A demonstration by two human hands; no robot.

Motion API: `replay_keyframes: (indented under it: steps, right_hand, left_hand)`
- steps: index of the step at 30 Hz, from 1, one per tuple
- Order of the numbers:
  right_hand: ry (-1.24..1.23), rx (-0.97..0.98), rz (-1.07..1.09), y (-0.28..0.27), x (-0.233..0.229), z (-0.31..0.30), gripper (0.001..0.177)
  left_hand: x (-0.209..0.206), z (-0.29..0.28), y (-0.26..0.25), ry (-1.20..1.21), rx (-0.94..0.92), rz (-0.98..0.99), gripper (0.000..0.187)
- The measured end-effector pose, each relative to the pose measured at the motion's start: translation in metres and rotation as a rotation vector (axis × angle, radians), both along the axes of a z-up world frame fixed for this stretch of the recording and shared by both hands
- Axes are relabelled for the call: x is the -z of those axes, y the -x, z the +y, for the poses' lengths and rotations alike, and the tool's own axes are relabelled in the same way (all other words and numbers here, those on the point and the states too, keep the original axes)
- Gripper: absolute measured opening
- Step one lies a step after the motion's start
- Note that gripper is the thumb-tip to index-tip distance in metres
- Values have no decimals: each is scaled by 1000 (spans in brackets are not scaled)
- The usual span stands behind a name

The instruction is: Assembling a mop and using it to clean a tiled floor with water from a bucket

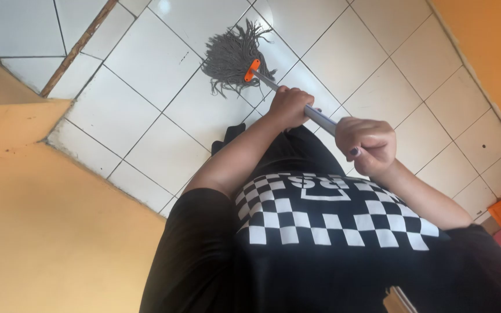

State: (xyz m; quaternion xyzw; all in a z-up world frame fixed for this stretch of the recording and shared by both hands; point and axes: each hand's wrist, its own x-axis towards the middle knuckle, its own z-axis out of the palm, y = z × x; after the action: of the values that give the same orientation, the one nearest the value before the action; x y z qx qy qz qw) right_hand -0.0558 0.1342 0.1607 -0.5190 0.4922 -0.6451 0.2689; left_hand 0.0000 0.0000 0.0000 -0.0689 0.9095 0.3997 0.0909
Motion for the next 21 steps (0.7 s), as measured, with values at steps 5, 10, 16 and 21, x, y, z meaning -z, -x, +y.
replay_keyframes:
  steps: [5, 10, 16, 21]
  right_hand:
    - [125, 55, 124, 6, 9, -15, 40]
    - [109, 32, 120, 22, 25, -20, 38]
    - [51, -65, 138, 40, 92, -57, 32]
    - [71, -59, 161, 52, 131, -106, 33]
  left_hand:
    - [0, -14, 3, 64, -72, 116, 11]
    - [29, -34, 19, 155, -64, 164, 16]
    - [84, -87, 33, 241, -190, -91, 18]
    - [103, -129, 48, 229, -369, -391, 40]
